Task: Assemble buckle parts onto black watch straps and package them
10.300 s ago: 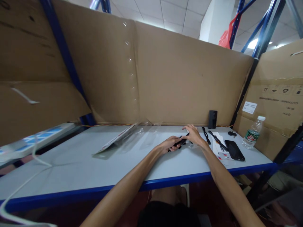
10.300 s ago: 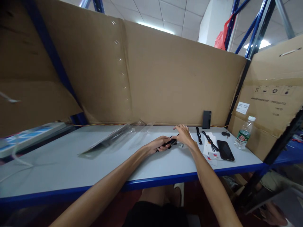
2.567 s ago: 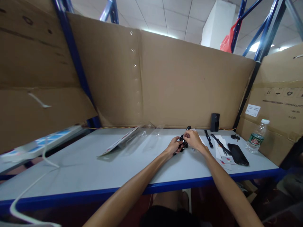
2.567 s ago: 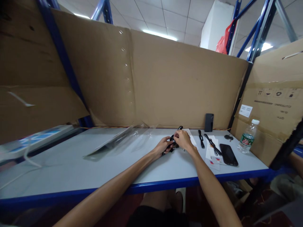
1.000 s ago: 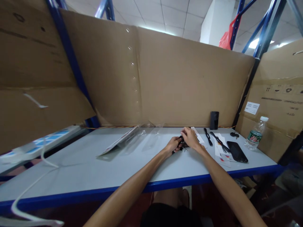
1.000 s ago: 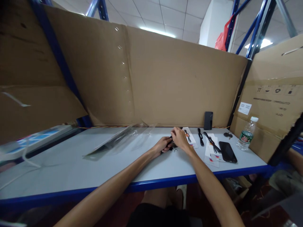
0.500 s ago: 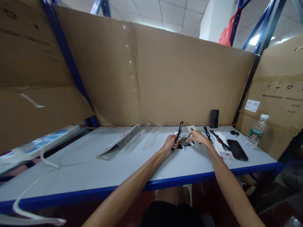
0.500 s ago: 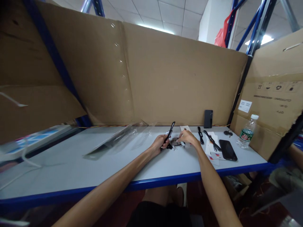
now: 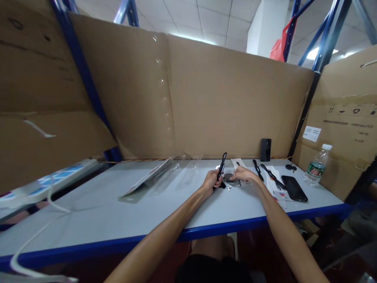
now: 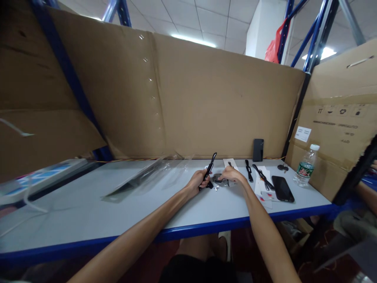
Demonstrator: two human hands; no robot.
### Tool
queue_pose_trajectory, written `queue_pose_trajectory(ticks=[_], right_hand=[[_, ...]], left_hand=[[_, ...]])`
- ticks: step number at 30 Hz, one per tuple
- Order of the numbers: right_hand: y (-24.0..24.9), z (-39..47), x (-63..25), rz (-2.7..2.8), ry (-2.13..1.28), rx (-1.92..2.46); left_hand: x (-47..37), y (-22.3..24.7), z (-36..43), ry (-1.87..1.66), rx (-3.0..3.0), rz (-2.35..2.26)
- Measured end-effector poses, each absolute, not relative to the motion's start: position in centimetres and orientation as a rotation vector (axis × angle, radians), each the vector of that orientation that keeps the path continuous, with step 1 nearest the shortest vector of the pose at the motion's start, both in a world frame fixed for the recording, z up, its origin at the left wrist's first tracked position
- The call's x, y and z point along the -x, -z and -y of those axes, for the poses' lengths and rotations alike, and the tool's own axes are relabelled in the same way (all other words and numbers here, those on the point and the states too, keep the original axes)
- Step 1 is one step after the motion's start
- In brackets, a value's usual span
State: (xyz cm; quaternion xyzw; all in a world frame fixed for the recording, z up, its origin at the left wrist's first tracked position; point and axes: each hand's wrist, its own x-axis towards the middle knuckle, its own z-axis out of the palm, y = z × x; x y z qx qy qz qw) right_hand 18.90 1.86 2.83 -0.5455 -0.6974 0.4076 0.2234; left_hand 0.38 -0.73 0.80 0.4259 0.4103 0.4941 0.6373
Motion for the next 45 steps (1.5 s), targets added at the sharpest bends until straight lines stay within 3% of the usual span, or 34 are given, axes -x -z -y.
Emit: queue_pose_trajectory(ticks=[9,34,45], right_hand=[[-4.1,-1.4,-18.3,1.613,-1.483,1.249],[-2.5,-2.8,-18.3,1.596,-1.569,1.073],[-2.5,-3.0,-18.2,1.534,-1.413,1.06]], left_hand=[[-0.4,-0.6,0.5,-1.131,-0.989,-0.925],[-0.6,0.1,0.5,-1.048,-1.199,-0.889],[-1.0,0.4,0.5,-1.172,-1.276,-0.935]])
